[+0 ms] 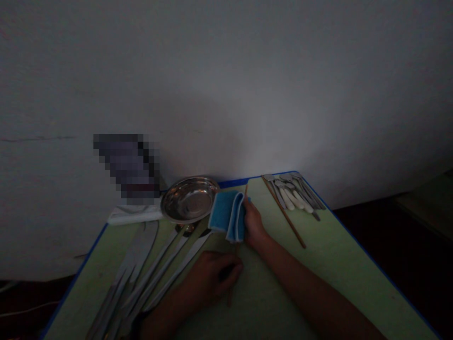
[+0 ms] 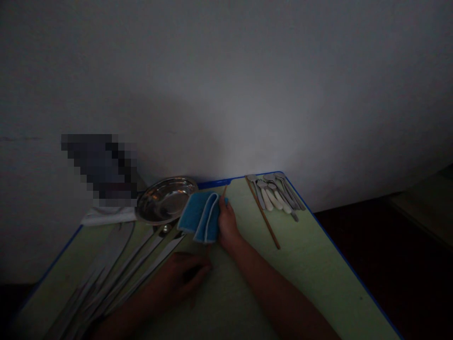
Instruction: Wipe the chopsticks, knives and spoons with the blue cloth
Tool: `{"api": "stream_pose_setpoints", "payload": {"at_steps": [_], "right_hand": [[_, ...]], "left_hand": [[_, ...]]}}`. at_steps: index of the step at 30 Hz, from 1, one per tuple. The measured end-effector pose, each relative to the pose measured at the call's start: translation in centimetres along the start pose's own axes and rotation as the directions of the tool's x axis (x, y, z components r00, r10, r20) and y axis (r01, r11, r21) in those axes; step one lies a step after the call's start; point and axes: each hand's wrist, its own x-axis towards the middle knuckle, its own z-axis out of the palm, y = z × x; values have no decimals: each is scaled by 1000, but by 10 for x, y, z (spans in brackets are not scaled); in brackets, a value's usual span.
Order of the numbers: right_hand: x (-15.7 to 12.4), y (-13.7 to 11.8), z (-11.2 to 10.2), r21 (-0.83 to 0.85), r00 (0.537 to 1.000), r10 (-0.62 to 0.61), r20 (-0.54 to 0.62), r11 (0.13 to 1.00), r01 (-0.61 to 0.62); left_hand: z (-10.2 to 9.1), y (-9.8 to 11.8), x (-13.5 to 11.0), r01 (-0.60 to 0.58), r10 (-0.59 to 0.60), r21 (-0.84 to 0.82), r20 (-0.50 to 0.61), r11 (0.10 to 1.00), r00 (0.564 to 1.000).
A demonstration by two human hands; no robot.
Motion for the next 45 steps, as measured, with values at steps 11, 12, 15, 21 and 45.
{"api": "stream_pose_setpoints", "payload": {"at_steps": [11,12,15,21,45], "right_hand": [[2,2,-1,17,1000,12,-10,1000,-11],[2,2,-1,16,1000,11,-14,1000,-11],[3,2,-2,-4,1000,-9,-2,1000,9],[5,7,-5,-85,993,-106,55,990,111],[7,8,-4,36,1000,7,-30,999,-6]], "left_hand": [[-4,-1,-6,-104,101,22,98,994,990],[-4,0,-6,-102,98,33,106,994,990],[-2,3,-5,-82,73,82,104,993,992],[5,0,0,50,-52,-21,-77,999,996],[-6,1,-3,-84,81,22,112,996,990]]}}
